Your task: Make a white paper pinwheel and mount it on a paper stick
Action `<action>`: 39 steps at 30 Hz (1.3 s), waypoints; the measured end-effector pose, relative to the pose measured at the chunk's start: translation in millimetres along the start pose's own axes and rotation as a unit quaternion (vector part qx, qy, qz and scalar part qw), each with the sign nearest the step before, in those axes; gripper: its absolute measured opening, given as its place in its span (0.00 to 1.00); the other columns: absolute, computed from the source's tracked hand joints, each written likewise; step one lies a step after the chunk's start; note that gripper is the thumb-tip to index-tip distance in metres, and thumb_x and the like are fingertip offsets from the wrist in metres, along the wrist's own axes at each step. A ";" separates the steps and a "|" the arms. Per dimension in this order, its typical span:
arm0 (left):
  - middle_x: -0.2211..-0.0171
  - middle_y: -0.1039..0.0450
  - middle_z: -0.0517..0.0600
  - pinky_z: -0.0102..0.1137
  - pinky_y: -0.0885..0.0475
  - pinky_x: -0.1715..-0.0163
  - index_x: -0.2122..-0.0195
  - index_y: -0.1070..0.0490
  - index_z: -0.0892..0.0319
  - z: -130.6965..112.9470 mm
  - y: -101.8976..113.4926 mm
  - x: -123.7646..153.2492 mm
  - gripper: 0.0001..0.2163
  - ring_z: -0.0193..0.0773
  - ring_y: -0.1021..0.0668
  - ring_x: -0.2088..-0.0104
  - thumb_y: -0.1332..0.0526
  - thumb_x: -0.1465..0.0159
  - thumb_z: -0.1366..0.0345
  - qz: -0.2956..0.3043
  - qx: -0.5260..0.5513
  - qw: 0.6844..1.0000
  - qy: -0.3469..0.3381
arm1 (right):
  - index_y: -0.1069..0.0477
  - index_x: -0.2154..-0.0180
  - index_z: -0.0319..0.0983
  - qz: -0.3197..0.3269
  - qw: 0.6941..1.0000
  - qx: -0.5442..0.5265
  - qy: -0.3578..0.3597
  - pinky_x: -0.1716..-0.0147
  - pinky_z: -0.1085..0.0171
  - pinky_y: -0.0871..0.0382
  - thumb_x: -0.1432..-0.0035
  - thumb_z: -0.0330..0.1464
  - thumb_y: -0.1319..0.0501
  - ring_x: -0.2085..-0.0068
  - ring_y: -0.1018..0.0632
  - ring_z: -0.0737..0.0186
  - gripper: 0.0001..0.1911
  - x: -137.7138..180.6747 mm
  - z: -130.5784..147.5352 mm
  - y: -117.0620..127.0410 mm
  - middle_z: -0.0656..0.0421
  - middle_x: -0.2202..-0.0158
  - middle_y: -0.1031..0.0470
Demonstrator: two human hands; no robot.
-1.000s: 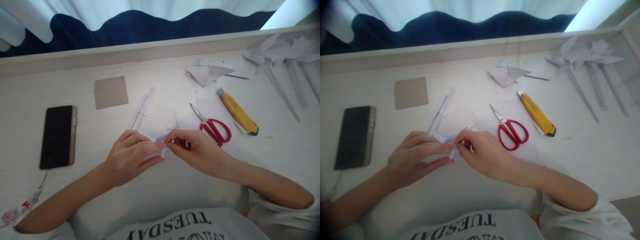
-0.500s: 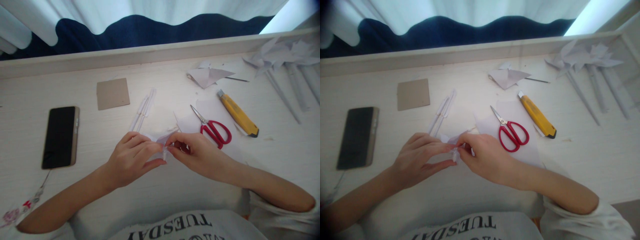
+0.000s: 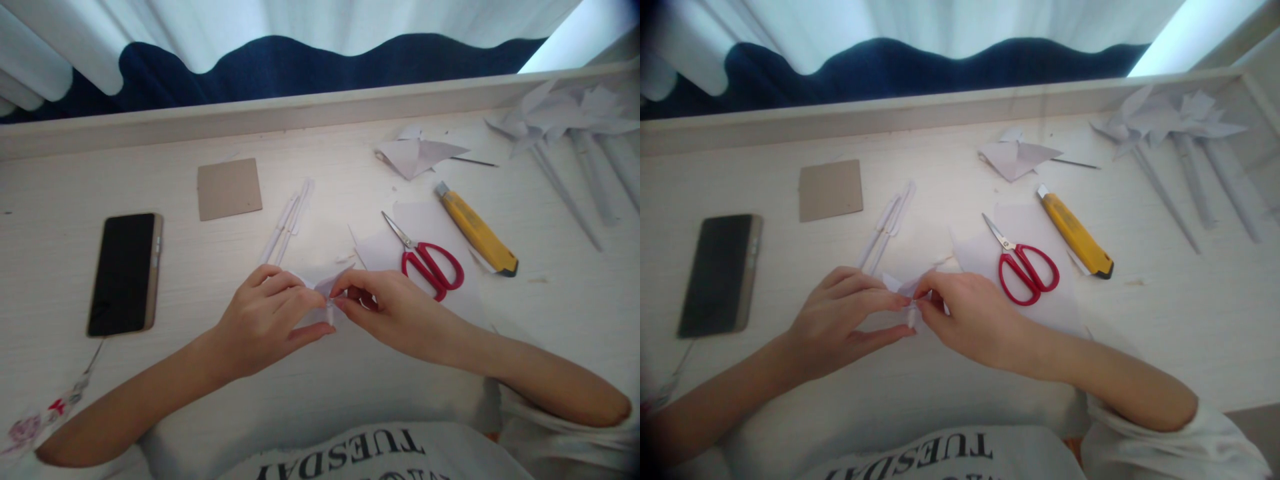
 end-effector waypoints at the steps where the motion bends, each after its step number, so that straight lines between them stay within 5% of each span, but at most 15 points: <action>1: 0.73 0.27 0.44 0.31 0.36 0.68 0.67 0.34 0.59 -0.5 -1.1 0.7 0.08 0.32 0.28 0.71 0.38 0.45 0.62 0.007 -0.007 1.000 -0.002 | 0.34 0.67 0.42 -0.001 1.000 0.001 -0.002 0.77 0.70 0.45 0.46 0.30 0.47 0.75 0.33 0.71 0.05 -0.2 -0.7 -0.1 0.65 0.76 0.32; 39: 0.72 0.28 0.44 0.31 0.35 0.66 0.66 0.35 0.58 -0.1 -9.5 0.5 0.08 0.33 0.28 0.69 0.39 0.44 0.61 0.044 0.032 0.999 0.007 | 0.32 0.68 0.41 -0.033 0.994 0.099 0.023 0.77 0.71 0.46 0.46 0.29 0.47 0.77 0.32 0.72 0.06 -1.2 -0.6 2.0 0.65 0.78 0.30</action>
Point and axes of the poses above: each hand's wrist, its own x-axis away from the middle knuckle, its own y-axis out of the back of the hand, z = x × y, the point moved 8 cm from there along -x, towards the middle knuckle
